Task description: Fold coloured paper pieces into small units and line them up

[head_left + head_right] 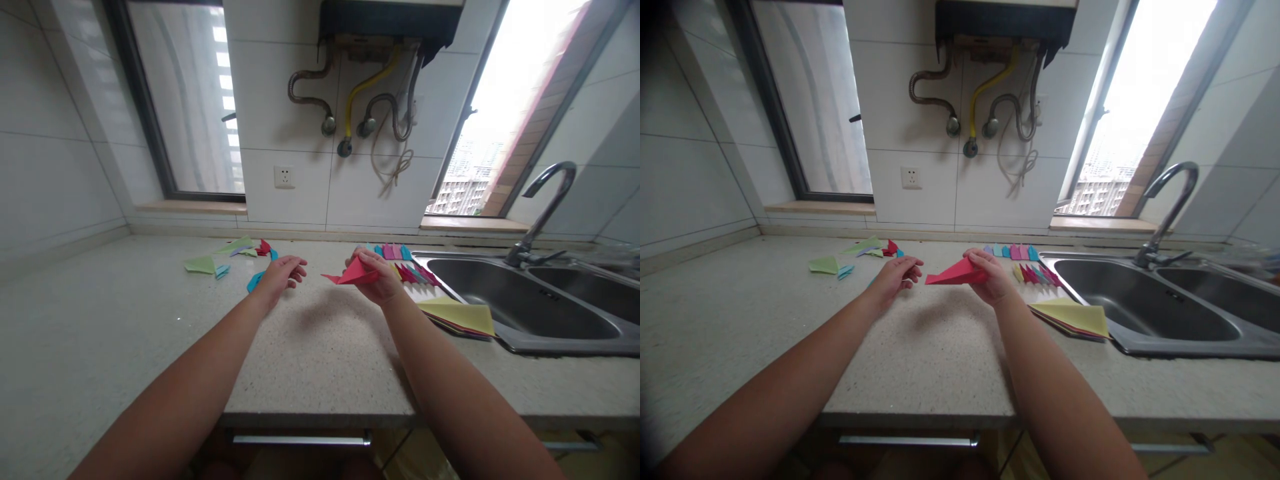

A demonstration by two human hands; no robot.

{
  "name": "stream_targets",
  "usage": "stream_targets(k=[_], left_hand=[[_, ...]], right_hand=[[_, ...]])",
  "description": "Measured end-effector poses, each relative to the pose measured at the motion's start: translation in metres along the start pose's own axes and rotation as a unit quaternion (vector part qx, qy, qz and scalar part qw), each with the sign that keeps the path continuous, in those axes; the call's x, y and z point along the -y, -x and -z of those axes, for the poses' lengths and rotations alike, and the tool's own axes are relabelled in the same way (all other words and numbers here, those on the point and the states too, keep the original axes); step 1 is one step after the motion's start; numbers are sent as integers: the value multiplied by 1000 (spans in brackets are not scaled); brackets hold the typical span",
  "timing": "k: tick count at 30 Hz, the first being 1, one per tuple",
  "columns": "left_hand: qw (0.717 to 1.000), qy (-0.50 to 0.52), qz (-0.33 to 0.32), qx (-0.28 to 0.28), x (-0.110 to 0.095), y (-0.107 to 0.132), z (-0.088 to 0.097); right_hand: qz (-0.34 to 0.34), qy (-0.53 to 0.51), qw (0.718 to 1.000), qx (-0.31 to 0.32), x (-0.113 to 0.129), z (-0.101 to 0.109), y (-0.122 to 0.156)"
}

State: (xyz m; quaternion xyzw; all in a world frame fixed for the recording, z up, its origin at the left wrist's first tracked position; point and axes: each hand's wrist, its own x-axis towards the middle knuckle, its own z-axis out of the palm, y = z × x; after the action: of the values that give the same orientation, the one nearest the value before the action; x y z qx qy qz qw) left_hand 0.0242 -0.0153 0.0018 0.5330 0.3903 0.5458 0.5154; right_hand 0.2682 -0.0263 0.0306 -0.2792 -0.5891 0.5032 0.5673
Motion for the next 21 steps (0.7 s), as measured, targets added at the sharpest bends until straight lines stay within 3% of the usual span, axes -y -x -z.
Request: stream_targets(k=[6, 12, 17, 21], left_hand=[[1000, -10, 0, 8, 1, 0, 0], [1000, -20, -3, 24, 3, 0, 0], [999, 5, -5, 35, 2, 2, -1], [998, 36, 1, 42, -1, 4, -3]], right_hand=[[-10, -11, 999, 38, 1, -1, 2], [-14, 4, 1000, 23, 2, -2, 1], [9, -47, 998, -40, -5, -4, -6], [25, -1, 996, -84, -20, -2, -14]])
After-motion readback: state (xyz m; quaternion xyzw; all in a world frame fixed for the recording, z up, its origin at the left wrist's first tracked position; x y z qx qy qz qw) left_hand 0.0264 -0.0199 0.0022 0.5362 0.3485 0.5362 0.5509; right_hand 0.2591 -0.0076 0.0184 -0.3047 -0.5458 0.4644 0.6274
